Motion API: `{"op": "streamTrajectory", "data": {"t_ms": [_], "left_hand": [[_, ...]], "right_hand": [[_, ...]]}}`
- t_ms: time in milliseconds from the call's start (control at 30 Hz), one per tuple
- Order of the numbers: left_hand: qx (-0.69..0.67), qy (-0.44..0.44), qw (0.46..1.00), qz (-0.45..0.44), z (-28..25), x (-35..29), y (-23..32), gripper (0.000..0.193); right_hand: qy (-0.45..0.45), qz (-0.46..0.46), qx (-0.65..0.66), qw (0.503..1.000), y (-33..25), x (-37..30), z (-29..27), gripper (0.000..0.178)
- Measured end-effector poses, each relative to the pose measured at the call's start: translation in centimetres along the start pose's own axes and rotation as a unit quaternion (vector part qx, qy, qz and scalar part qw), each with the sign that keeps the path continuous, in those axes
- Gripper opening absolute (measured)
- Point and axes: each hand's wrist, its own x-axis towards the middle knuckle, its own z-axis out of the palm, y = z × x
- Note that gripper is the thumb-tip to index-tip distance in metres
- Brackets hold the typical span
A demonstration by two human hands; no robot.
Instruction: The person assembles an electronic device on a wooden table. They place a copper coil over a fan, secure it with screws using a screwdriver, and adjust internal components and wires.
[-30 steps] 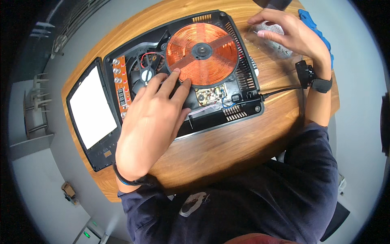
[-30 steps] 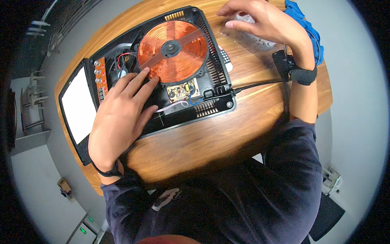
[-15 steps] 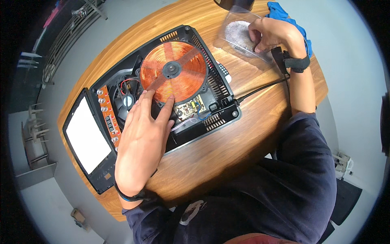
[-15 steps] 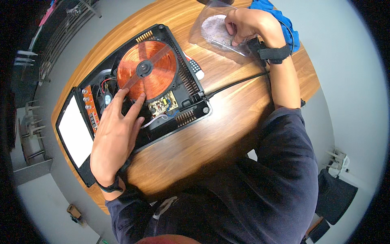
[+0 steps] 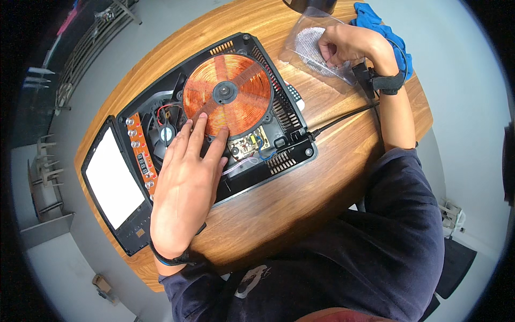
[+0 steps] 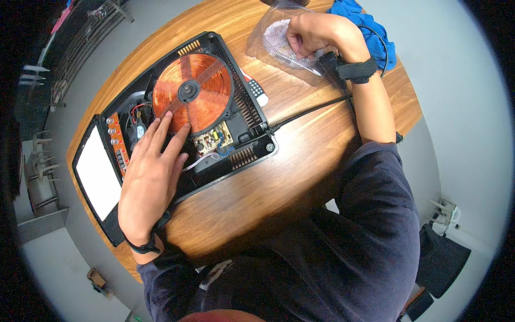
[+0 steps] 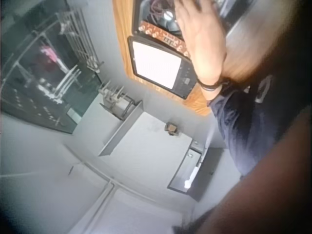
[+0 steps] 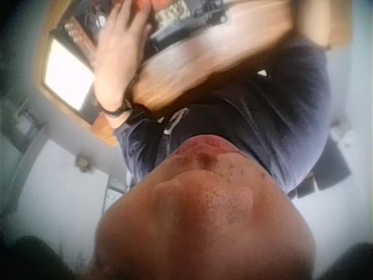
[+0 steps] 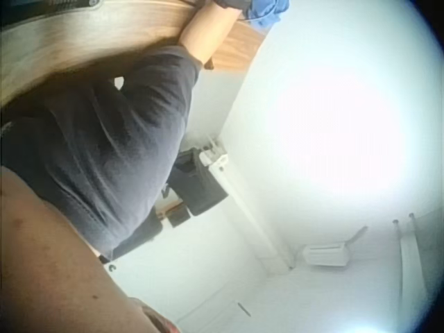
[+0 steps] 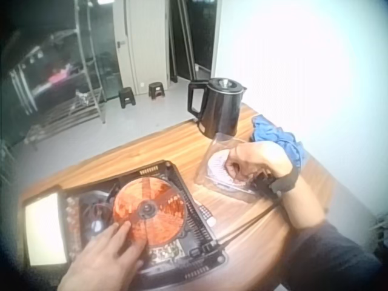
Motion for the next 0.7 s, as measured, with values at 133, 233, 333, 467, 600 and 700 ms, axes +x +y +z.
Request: {"op": "streamTrajectory", "data": {"t_ms": [133,233,333,467,600,700], "left_hand": [[0.016,0.004,1.0,-0.011,0.3,-0.2,0.4,0.042],[0.018,0.008,1.0,-0.004,0.5,-0.2,0.3,0.042],[0.015,0.007,1.0,-0.004,0.5,-0.1,0.3,0.042],[0.017,0.003,1.0,-0.003,0.4,-0.1,0.3,0.042],[0.025,0.002,1.0,-0.004,0.3,-0.2,0.4,0.043],[0.026,0.001,1.0,-0.003,0.3,-0.1,0.4,0.043]], "right_hand": [[-0.006,-0.003,0.03,1.0,0.5,0.7,0.4,0.016],[-0.005,0.01,0.038,0.999,0.9,0.6,0.6,0.02],[0.007,0.007,0.02,1.0,0.5,0.3,0.5,0.025],[0.005,-0.006,0.041,0.999,0.2,0.2,0.3,0.028],[0.0,-0.042,0.04,0.998,0.8,0.9,0.8,0.026],[-0.004,-0.064,0.044,0.997,1.0,1.2,0.8,0.021]]}}
